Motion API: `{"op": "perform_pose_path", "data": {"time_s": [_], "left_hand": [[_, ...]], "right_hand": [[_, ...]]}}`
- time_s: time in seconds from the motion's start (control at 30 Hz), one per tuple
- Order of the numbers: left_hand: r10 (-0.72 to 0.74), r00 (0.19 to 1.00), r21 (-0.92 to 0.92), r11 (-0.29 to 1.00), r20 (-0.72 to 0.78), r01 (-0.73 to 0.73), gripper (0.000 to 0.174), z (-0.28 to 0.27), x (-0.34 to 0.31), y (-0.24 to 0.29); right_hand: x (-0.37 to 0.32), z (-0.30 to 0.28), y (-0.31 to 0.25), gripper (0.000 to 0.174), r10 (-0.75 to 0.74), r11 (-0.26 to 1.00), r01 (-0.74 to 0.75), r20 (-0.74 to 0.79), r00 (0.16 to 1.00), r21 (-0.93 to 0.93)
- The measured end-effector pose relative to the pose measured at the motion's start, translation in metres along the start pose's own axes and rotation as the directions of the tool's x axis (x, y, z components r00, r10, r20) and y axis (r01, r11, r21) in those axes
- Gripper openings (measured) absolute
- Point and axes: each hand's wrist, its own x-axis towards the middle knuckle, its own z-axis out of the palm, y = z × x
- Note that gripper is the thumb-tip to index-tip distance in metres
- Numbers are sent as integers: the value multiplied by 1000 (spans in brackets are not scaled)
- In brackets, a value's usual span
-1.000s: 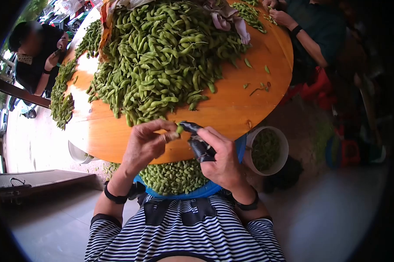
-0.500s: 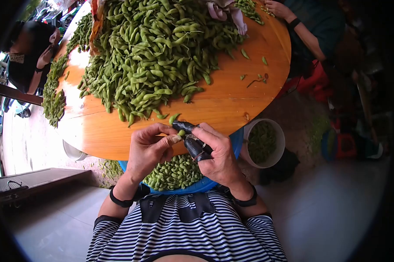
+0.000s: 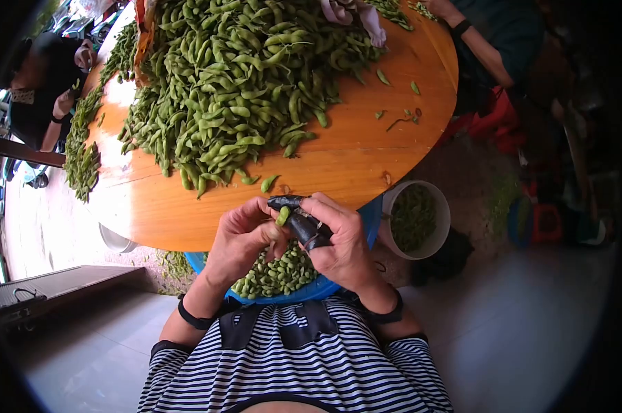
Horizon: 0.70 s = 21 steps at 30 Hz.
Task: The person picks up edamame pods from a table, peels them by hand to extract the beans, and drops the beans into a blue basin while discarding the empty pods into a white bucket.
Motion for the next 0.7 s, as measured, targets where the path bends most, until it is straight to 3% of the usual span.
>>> {"op": "perform_pose_path", "data": {"time_s": [0.03,0.07,0.27,0.37,0.43,0.47,0.53,0.6,0.7], "left_hand": [[69,997,115,991,-46,-63,14,4,-1,-2],[142,986,229,966,-84,-119,15,5,-2,-3],[116,986,405,912,-116,-60,23,-3,-3,-2],[120,989,467,882,-83,-68,25,-8,-2,-2],[25,999,240,971,-38,-15,24,-8,0,-1],[26,999,240,971,-38,-16,24,-8,1,-1],[-32,999,64,997,-25,34,18,-8,2,-2],[-1,997,-4,1000,-79,1,16,-1,3,-10],[41,983,-101,993,-180,-60,14,15,5,-16]], "right_hand": [[0,3,-1,33,-151,936,139,-13,988,-322],[-1,4,-2,33,-152,937,140,-12,988,-320],[-8,21,1,35,-314,838,231,-90,945,-494],[-5,15,9,34,-223,864,160,-76,972,-477],[-3,18,4,34,-191,892,132,-97,977,-432],[-2,19,3,34,-158,916,101,-118,980,-389],[-4,19,4,34,-171,893,105,-114,979,-438],[-5,23,2,34,-302,763,163,-122,945,-626],[-6,23,6,36,-349,751,207,-110,931,-627]]}}
